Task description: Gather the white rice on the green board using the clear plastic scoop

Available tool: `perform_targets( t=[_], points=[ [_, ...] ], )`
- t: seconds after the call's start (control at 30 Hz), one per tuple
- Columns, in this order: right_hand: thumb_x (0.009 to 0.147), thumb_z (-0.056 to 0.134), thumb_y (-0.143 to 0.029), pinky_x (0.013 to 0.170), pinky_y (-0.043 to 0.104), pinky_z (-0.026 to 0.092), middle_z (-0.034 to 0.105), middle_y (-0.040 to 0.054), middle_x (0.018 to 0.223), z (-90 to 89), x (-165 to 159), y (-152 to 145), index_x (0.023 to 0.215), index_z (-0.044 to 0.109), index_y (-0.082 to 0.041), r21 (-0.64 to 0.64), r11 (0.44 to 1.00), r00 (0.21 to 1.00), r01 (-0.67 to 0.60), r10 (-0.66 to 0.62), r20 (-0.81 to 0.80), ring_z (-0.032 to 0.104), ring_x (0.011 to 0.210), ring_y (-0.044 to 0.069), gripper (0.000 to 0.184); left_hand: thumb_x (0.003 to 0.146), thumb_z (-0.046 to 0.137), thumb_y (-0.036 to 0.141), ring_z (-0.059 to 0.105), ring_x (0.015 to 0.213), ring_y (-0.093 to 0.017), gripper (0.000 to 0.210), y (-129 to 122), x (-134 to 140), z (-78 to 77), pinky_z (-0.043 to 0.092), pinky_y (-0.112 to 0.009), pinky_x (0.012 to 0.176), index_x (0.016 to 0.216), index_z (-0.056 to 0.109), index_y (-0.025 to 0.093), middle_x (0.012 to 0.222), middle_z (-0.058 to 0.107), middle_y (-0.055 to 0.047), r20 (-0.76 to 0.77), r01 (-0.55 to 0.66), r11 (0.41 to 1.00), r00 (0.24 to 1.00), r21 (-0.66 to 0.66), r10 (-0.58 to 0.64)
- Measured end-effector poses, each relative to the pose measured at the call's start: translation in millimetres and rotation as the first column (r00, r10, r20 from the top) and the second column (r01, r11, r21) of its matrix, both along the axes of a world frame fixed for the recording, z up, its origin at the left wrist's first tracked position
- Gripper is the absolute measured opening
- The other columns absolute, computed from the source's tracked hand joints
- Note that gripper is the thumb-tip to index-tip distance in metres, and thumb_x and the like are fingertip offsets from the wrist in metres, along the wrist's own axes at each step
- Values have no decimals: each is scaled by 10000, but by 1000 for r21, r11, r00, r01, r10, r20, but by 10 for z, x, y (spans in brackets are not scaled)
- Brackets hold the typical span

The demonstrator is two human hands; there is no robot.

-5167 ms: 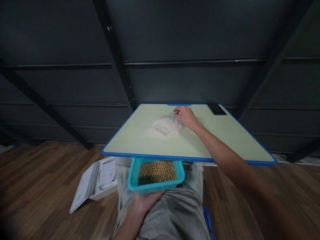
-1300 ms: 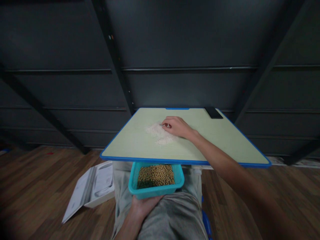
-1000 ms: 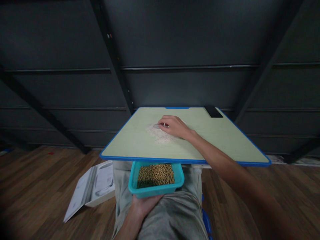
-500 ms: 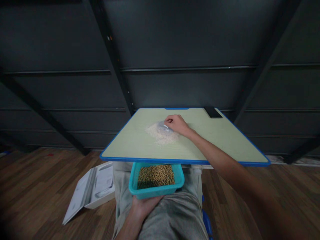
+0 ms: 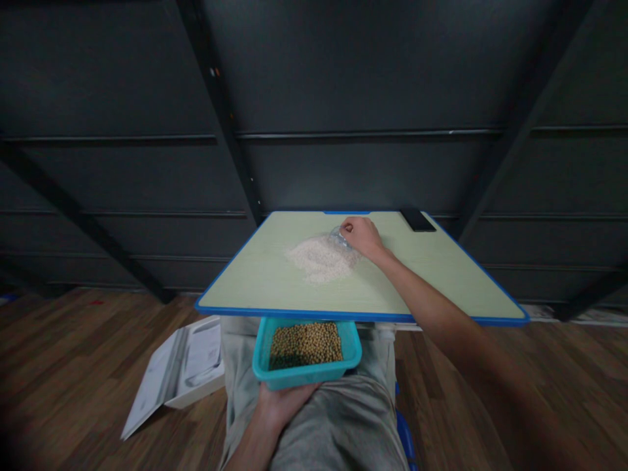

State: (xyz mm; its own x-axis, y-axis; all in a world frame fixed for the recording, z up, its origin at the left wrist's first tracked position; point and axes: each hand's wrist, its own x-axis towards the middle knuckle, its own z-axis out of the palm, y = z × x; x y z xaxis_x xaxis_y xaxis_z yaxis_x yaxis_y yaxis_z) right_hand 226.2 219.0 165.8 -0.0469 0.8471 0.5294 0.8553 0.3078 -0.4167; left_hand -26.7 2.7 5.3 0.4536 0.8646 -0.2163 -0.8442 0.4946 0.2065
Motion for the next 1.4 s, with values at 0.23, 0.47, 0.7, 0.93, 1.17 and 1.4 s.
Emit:
perform_targets(
  t=[0.23,0.47,0.7,0.93,1.17,1.4],
  points=[
    [897,670,-269,727,284,480,794,64,896,38,-140,-97,946,807,-190,48,984,985,-173,174,-6,693,779,196,166,982,473,283,711,1154,-293,504,12,-6,-66,463,-606,1120,1474,529,377,1372,719,-57,28,-5,999,1000,-38,6],
    [920,638,-259,785,308,496,778,82,933,126,75,96,1002,793,-188,181,982,998,-53,48,30,688,822,214,189,1006,442,353,683,1229,-298,508,49,-9,-215,358,-619,1197,1512,480,351,1434,673,-80,101,14,990,994,139,-28],
    [882,671,-214,864,314,502,802,86,981,66,142,694,980,809,-183,8,993,990,-117,118,-72,716,904,218,172,1032,349,367,676,1241,-328,473,61,15,-182,370,-670,1174,1444,579,332,1372,713,-95,156,-24,995,988,95,9],
    [781,690,-207,755,302,511,785,89,817,-72,33,947,831,811,-138,-126,981,970,-145,116,-212,700,767,209,148,1037,338,354,664,1255,-330,482,58,45,-188,391,-675,1159,1455,572,299,1359,720,-109,214,-1,985,976,171,-36],
    [734,680,-257,644,293,471,728,62,676,-90,-12,777,687,771,-143,-210,941,931,-265,194,-308,606,632,169,153,1036,337,319,691,1215,-321,473,61,75,-180,420,-661,1146,1418,612,271,1285,759,-109,210,-11,992,978,129,-17],
    [725,715,-260,645,307,468,729,67,684,2,-37,589,704,778,-152,-243,914,906,-326,229,-356,603,640,178,127,1029,358,294,704,1189,-329,455,37,80,-138,453,-669,1109,1384,643,275,1233,781,-107,168,-22,996,986,84,7]
  ],
)
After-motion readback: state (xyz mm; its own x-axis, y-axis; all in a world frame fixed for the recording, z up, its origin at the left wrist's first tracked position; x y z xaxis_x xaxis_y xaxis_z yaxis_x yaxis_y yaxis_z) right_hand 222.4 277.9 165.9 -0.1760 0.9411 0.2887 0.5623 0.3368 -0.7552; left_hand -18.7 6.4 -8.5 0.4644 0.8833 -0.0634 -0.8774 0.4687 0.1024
